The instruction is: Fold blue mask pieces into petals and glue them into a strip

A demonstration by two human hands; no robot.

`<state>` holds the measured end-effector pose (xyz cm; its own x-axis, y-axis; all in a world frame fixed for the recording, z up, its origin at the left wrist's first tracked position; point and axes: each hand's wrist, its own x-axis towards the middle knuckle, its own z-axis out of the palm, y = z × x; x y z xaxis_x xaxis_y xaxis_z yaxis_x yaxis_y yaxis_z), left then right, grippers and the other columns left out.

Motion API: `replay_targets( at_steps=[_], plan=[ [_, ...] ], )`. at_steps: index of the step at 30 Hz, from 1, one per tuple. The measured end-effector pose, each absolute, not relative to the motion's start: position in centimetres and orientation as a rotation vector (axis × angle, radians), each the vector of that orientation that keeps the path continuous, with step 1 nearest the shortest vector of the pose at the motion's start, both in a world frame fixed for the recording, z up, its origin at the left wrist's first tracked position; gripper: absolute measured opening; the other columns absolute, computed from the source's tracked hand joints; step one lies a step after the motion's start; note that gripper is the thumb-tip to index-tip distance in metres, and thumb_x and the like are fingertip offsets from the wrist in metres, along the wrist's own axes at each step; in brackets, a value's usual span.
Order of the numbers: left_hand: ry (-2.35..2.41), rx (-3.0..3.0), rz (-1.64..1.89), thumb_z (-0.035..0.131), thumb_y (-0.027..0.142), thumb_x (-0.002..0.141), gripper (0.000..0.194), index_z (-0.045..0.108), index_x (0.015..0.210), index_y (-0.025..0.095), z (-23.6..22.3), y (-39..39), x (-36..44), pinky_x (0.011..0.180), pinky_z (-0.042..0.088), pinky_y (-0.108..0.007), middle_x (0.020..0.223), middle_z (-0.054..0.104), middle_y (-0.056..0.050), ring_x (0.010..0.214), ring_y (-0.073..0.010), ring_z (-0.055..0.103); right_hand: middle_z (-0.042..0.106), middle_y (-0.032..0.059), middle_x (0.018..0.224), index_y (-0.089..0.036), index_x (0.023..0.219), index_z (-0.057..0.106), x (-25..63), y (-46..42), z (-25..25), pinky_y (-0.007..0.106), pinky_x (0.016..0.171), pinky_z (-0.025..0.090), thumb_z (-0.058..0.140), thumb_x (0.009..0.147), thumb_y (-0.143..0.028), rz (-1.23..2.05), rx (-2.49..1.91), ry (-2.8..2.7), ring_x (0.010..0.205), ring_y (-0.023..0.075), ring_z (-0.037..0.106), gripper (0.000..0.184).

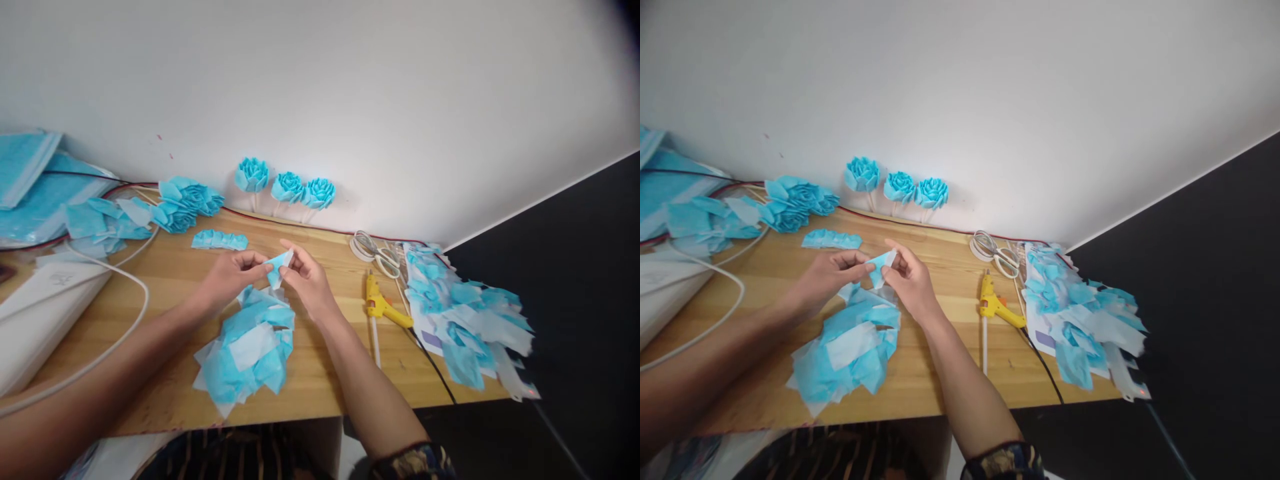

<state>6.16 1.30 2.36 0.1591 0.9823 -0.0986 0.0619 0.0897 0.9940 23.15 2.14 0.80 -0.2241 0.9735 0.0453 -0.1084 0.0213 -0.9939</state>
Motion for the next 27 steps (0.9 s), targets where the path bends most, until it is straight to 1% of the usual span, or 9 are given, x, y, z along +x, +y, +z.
replay_targets(
  at_steps=[4, 5, 10, 13, 15, 18, 21, 24, 27],
  plan=[
    [1.172, 1.242, 1.019, 0.069, 0.042, 0.072, 0.026, 0.066, 0.069, 0.016, 2.3, 1.4, 6.1, 0.053, 0.035, -0.023, 0.062, 0.061, 0.001, 0.056, -0.0112, 0.047, 0.062, -0.0023, 0.085, -0.025, 0.126, 0.062, 23.4, 2.1, 1.2, 0.025, 0.078, 0.045, 0.063, 0.078, -0.025, 1.399, -0.959, -1.319, 0.081, 0.0127, 0.055, 0.048],
    [1.167, 1.243, 1.023, 0.069, 0.042, 0.073, 0.026, 0.066, 0.069, 0.016, 2.2, 1.4, 6.1, 0.053, 0.035, -0.023, 0.061, 0.061, 0.002, 0.056, -0.011, 0.046, 0.063, -0.0019, 0.087, -0.025, 0.126, 0.061, 23.3, 2.1, 1.2, 0.026, 0.078, 0.046, 0.064, 0.078, -0.026, 1.412, -0.954, -1.32, 0.082, 0.0129, 0.056, 0.048],
    [1.141, 1.259, 1.043, 0.071, 0.04, 0.072, 0.024, 0.066, 0.067, 0.017, 1.9, 1.4, 6.2, 0.054, 0.035, -0.023, 0.062, 0.058, 0.003, 0.057, -0.011, 0.046, 0.06, -0.0032, 0.081, -0.024, 0.128, 0.06, 23.1, 2.1, 0.7, 0.023, 0.068, 0.045, 0.068, 0.075, -0.024, 1.398, -0.979, -1.35, 0.074, 0.0117, 0.053, 0.054],
    [1.136, 1.269, 1.054, 0.068, 0.042, 0.076, 0.027, 0.064, 0.064, 0.018, 1.9, 1.5, 6.1, 0.055, 0.035, -0.024, 0.059, 0.053, 0.003, 0.056, -0.0117, 0.045, 0.055, -0.0047, 0.075, -0.024, 0.127, 0.061, 23.1, 2.3, 0.5, 0.022, 0.065, 0.044, 0.066, 0.075, -0.022, 1.334, -1.0, -1.346, 0.068, 0.0106, 0.05, 0.052],
    [1.124, 1.29, 1.083, 0.065, 0.043, 0.081, 0.033, 0.061, 0.059, 0.019, 1.8, 1.6, 5.8, 0.056, 0.035, -0.023, 0.059, 0.049, 0.003, 0.058, -0.0122, 0.045, 0.055, -0.0046, 0.075, -0.024, 0.127, 0.062, 23.2, 2.4, 0.5, 0.022, 0.065, 0.043, 0.066, 0.075, -0.022, 1.312, -1.003, -1.318, 0.069, 0.0105, 0.049, 0.052],
    [1.098, 1.322, 1.119, 0.061, 0.043, 0.086, 0.037, 0.059, 0.058, 0.019, 1.6, 1.7, 5.4, 0.058, 0.035, -0.023, 0.062, 0.049, 0.003, 0.062, -0.0125, 0.047, 0.056, -0.0038, 0.079, -0.025, 0.129, 0.06, 23.4, 2.5, 0.5, 0.023, 0.069, 0.044, 0.066, 0.075, -0.023, 1.312, -0.989, -1.281, 0.073, 0.0109, 0.05, 0.055],
    [1.095, 1.305, 1.102, 0.063, 0.042, 0.083, 0.03, 0.064, 0.065, 0.019, 1.7, 1.7, 5.6, 0.056, 0.035, -0.023, 0.062, 0.049, 0.003, 0.061, -0.0123, 0.046, 0.054, -0.0044, 0.077, -0.025, 0.132, 0.058, 23.4, 2.5, 0.6, 0.023, 0.068, 0.044, 0.066, 0.075, -0.023, 1.315, -0.993, -1.291, 0.071, 0.011, 0.049, 0.058],
    [1.149, 1.231, 1.062, 0.068, 0.039, 0.075, 0.02, 0.07, 0.076, 0.019, 2.2, 1.4, 6.0, 0.053, 0.034, -0.023, 0.059, 0.05, 0.004, 0.056, -0.0114, 0.043, 0.052, -0.0046, 0.075, -0.025, 0.134, 0.056, 23.2, 2.4, 0.6, 0.023, 0.066, 0.043, 0.066, 0.075, -0.023, 1.323, -0.99, -1.307, 0.07, 0.0113, 0.048, 0.06],
    [1.187, 1.203, 1.055, 0.07, 0.038, 0.07, 0.019, 0.07, 0.074, 0.019, 2.6, 1.3, 6.4, 0.052, 0.034, -0.023, 0.056, 0.051, 0.005, 0.053, -0.0107, 0.041, 0.052, -0.0046, 0.075, -0.024, 0.135, 0.055, 23.1, 2.4, 0.5, 0.024, 0.066, 0.043, 0.065, 0.074, -0.023, 1.338, -0.984, -1.314, 0.07, 0.0114, 0.048, 0.062]
  ],
)
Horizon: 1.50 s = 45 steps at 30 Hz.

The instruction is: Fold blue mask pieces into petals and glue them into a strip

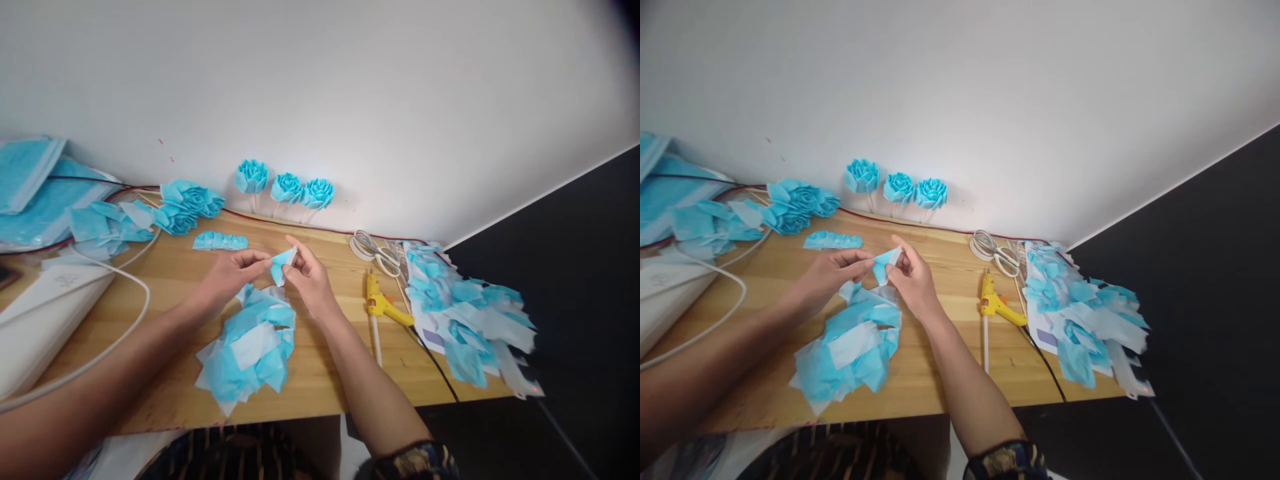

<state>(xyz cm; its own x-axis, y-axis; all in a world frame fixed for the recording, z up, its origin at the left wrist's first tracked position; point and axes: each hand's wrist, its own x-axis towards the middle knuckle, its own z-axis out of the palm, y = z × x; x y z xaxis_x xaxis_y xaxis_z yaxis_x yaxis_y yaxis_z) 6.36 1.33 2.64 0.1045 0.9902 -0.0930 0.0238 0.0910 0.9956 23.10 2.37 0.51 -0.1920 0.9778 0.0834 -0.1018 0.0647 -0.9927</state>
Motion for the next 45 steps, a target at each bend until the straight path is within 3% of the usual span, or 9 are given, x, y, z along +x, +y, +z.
replay_targets(
  at_steps=[8, 14, 18, 24, 28, 33, 39, 42, 45],
  plan=[
    [1.143, 1.285, 1.102, 0.065, 0.039, 0.077, 0.028, 0.059, 0.059, 0.019, 2.8, 1.2, 6.0, 0.057, 0.036, -0.023, 0.057, 0.049, 0.004, 0.058, -0.0116, 0.043, 0.048, -0.0051, 0.074, -0.025, 0.139, 0.051, 23.2, 2.6, 0.1, 0.024, 0.065, 0.043, 0.064, 0.077, -0.023, 1.292, -0.972, -1.366, 0.067, 0.0109, 0.046, 0.064],
    [1.135, 1.294, 1.025, 0.07, 0.042, 0.074, 0.023, 0.068, 0.076, 0.019, 2.5, 1.5, 6.2, 0.056, 0.038, -0.023, 0.067, 0.061, 0.001, 0.06, -0.0125, 0.049, 0.05, -0.0052, 0.073, -0.025, 0.141, 0.049, 23.1, 2.5, -0.1, 0.024, 0.066, 0.043, 0.065, 0.077, -0.023, 1.301, -0.97, -1.399, 0.068, 0.011, 0.049, 0.065],
    [1.129, 1.293, 1.025, 0.07, 0.042, 0.072, 0.024, 0.066, 0.07, 0.019, 2.3, 1.5, 6.3, 0.055, 0.038, -0.024, 0.066, 0.062, 0.001, 0.059, -0.0128, 0.051, 0.051, -0.0061, 0.072, -0.026, 0.137, 0.054, 23.1, 2.4, 0.3, 0.024, 0.066, 0.043, 0.067, 0.077, -0.024, 1.319, -0.98, -1.411, 0.067, 0.0104, 0.05, 0.061],
    [1.187, 1.237, 1.045, 0.068, 0.042, 0.074, 0.026, 0.061, 0.067, 0.019, 2.7, 1.4, 5.9, 0.053, 0.035, -0.024, 0.059, 0.056, 0.003, 0.054, -0.0116, 0.046, 0.066, -0.0014, 0.085, -0.024, 0.122, 0.064, 23.8, 2.9, 0.6, 0.031, 0.088, 0.048, 0.071, 0.076, -0.03, 1.373, -0.961, -1.133, 0.084, 0.0138, 0.061, 0.047],
    [1.167, 1.247, 1.09, 0.069, 0.042, 0.074, 0.03, 0.056, 0.061, 0.018, 2.6, 1.4, 5.8, 0.056, 0.035, -0.024, 0.057, 0.053, 0.003, 0.055, -0.0113, 0.045, 0.067, -0.0002, 0.086, -0.022, 0.106, 0.069, 23.9, 3.0, 0.3, 0.028, 0.081, 0.048, 0.064, 0.079, -0.027, 1.426, -0.918, -1.045, 0.08, 0.0125, 0.06, 0.028],
    [1.144, 1.208, 1.067, 0.071, 0.039, 0.072, 0.024, 0.061, 0.068, 0.018, 2.2, 1.5, 5.8, 0.055, 0.035, -0.024, 0.059, 0.053, 0.003, 0.055, -0.011, 0.045, 0.055, -0.0043, 0.06, -0.018, 0.083, 0.067, 23.7, 3.0, 0.2, 0.026, 0.069, 0.045, 0.055, 0.079, -0.022, 1.377, -0.924, -1.016, 0.062, 0.0106, 0.051, 0.013],
    [1.162, 1.195, 1.035, 0.071, 0.039, 0.072, 0.023, 0.061, 0.067, 0.018, 2.3, 1.4, 5.9, 0.053, 0.035, -0.023, 0.058, 0.054, 0.004, 0.053, -0.0106, 0.045, 0.045, -0.0099, 0.05, -0.02, 0.113, 0.063, 23.6, 2.9, 0.6, 0.028, 0.069, 0.049, 0.06, 0.083, -0.031, 1.297, -1.019, -1.02, 0.052, 0.0108, 0.044, 0.032],
    [1.143, 1.205, 1.036, 0.071, 0.04, 0.072, 0.025, 0.06, 0.065, 0.018, 2.5, 1.2, 6.0, 0.053, 0.037, -0.023, 0.058, 0.054, 0.004, 0.054, -0.0108, 0.046, 0.063, -0.0032, 0.075, -0.022, 0.12, 0.062, 23.3, 2.6, 0.8, 0.029, 0.081, 0.05, 0.07, 0.078, -0.034, 1.331, -0.967, -1.058, 0.074, 0.0127, 0.059, 0.044],
    [1.141, 1.214, 1.014, 0.072, 0.043, 0.071, 0.026, 0.063, 0.07, 0.019, 2.5, 1.2, 6.2, 0.053, 0.039, -0.024, 0.061, 0.058, 0.003, 0.055, -0.0121, 0.05, 0.065, -0.0004, 0.094, -0.026, 0.123, 0.061, 22.9, 2.3, 0.9, 0.028, 0.083, 0.05, 0.076, 0.072, -0.035, 1.402, -0.948, -1.125, 0.088, 0.0145, 0.061, 0.054]
  ],
)
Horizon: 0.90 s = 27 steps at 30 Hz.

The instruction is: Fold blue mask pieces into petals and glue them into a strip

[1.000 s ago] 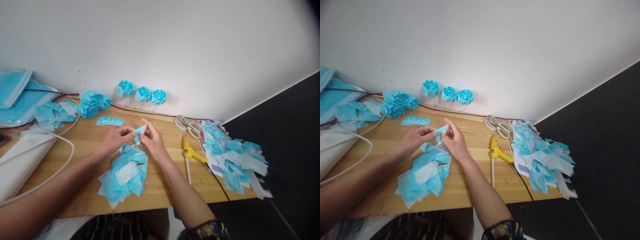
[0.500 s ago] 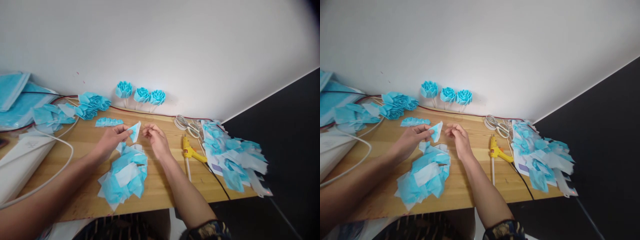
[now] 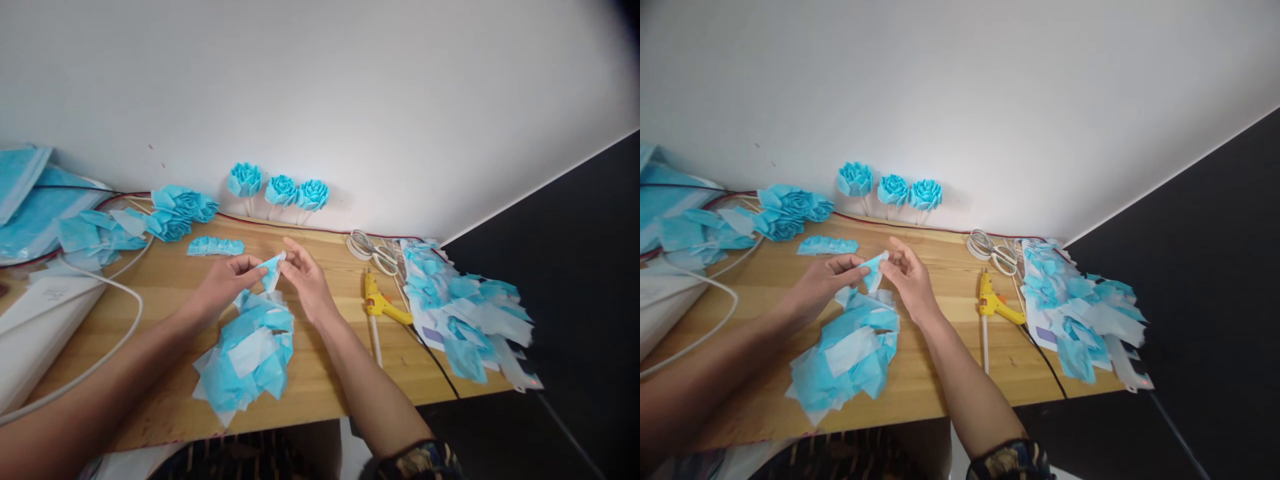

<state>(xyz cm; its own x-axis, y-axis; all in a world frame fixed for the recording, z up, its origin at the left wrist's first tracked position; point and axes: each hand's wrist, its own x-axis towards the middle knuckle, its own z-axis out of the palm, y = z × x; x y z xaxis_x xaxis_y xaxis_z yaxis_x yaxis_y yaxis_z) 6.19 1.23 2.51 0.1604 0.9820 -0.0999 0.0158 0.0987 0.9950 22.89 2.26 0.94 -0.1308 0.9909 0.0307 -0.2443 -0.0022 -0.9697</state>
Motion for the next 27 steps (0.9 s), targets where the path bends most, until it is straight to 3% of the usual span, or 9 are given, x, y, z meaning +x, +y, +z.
replay_targets(
  at_steps=[6, 21, 27],
  plan=[
    [1.142, 1.293, 0.955, 0.071, 0.043, 0.07, 0.026, 0.065, 0.069, 0.018, 2.33, 1.24, 6.36, 0.054, 0.039, -0.024, 0.064, 0.06, 0.002, 0.056, -0.0122, 0.051, 0.058, -0.0046, 0.076, -0.025, 0.119, 0.066, 22.87, 2.04, 0.94, 0.023, 0.067, 0.045, 0.076, 0.072, -0.032, 1.341, -0.969, -1.179, 0.07, 0.0098, 0.053, 0.049],
    [1.147, 1.259, 0.982, 0.073, 0.042, 0.068, 0.025, 0.065, 0.069, 0.018, 2.59, 1.17, 6.26, 0.051, 0.038, -0.023, 0.061, 0.06, 0.003, 0.054, -0.0117, 0.051, 0.075, 0.0011, 0.082, -0.023, 0.123, 0.063, 23.59, 2.56, 1.06, 0.035, 0.09, 0.054, 0.068, 0.082, -0.04, 1.177, -1.041, -1.146, 0.083, 0.0175, 0.071, 0.045],
    [1.189, 1.206, 1.083, 0.073, 0.042, 0.07, 0.026, 0.063, 0.067, 0.018, 2.23, 1.51, 5.95, 0.05, 0.035, -0.022, 0.057, 0.054, 0.004, 0.052, -0.0102, 0.046, 0.077, 0.0023, 0.086, -0.022, 0.104, 0.067, 23.61, 2.6, 0.85, 0.033, 0.086, 0.055, 0.07, 0.081, -0.038, 1.185, -1.005, -1.148, 0.082, 0.0164, 0.072, 0.028]
  ],
)
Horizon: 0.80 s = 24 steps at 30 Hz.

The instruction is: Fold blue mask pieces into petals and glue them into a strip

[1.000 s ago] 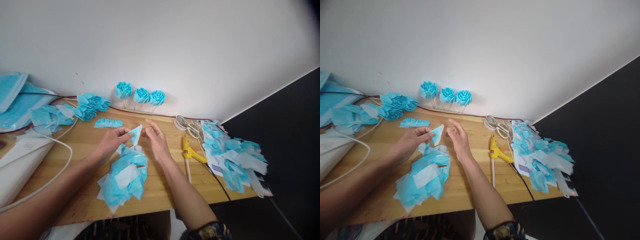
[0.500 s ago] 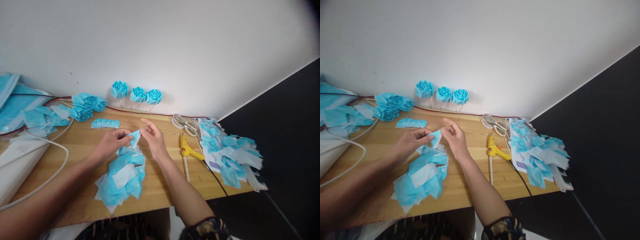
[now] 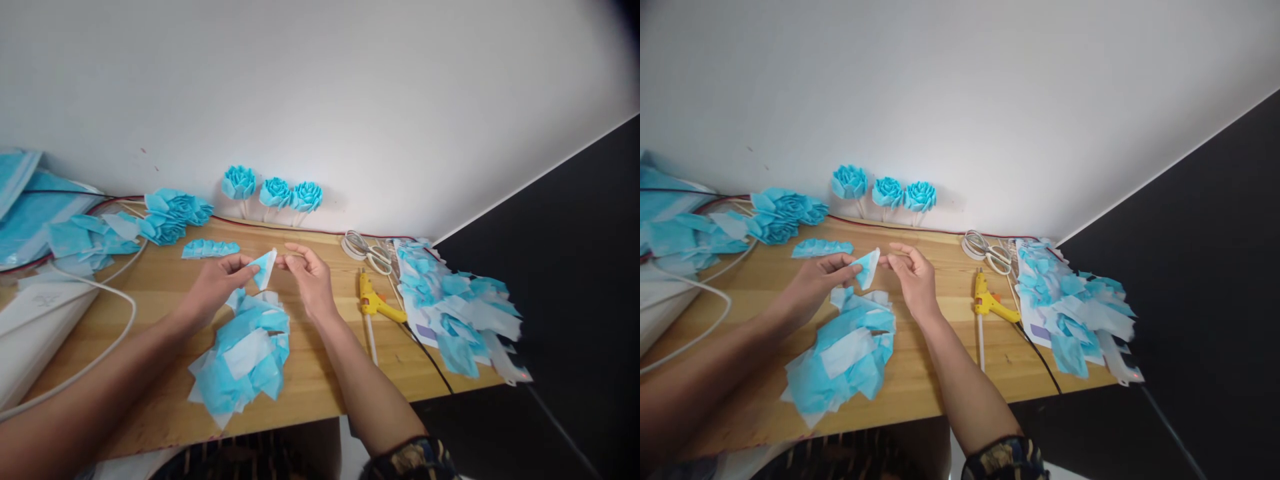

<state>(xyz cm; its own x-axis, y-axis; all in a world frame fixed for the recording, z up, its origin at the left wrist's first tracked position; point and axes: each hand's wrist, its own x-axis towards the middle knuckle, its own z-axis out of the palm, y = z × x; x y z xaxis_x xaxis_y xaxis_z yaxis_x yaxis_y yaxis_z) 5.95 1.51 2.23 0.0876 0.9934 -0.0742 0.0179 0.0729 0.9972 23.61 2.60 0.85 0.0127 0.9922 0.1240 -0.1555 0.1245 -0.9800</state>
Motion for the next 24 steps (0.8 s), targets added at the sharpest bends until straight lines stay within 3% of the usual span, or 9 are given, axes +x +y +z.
replay_targets(
  at_steps=[10, 13, 17, 24],
  plan=[
    [1.205, 1.196, 1.135, 0.072, 0.043, 0.076, 0.028, 0.061, 0.067, 0.018, 1.0, 1.9, 5.4, 0.052, 0.033, -0.024, 0.058, 0.051, 0.004, 0.054, -0.0107, 0.044, 0.075, 0.0029, 0.095, -0.021, 0.084, 0.064, 23.5, 2.5, 0.9, 0.03, 0.084, 0.052, 0.069, 0.078, -0.028, 1.136, -0.964, -1.123, 0.09, 0.0154, 0.069, 0.011],
    [1.201, 1.211, 1.149, 0.072, 0.043, 0.077, 0.028, 0.062, 0.067, 0.019, 0.8, 2.1, 5.4, 0.055, 0.034, -0.024, 0.058, 0.052, 0.004, 0.055, -0.0112, 0.045, 0.075, 0.0009, 0.083, -0.021, 0.081, 0.067, 23.5, 2.5, 0.9, 0.029, 0.081, 0.053, 0.065, 0.079, -0.026, 1.165, -0.975, -1.132, 0.079, 0.014, 0.068, 0.006],
    [1.182, 1.187, 1.16, 0.073, 0.043, 0.077, 0.027, 0.063, 0.068, 0.019, 0.4, 2.3, 5.3, 0.055, 0.033, -0.024, 0.058, 0.053, 0.004, 0.055, -0.011, 0.045, 0.073, -0.0008, 0.072, -0.021, 0.079, 0.071, 23.6, 2.5, 0.8, 0.028, 0.074, 0.053, 0.064, 0.079, -0.025, 1.183, -0.982, -1.151, 0.071, 0.0132, 0.066, 0.008],
    [1.157, 1.153, 1.144, 0.072, 0.041, 0.078, 0.026, 0.063, 0.069, 0.018, 0.5, 2.3, 5.3, 0.054, 0.032, -0.025, 0.057, 0.054, 0.003, 0.054, -0.0111, 0.045, 0.074, 0.0028, 0.079, -0.02, 0.092, 0.073, 23.6, 2.5, 0.4, 0.03, 0.077, 0.054, 0.058, 0.089, -0.037, 1.185, -0.996, -1.231, 0.074, 0.015, 0.067, 0.023]
  ],
)
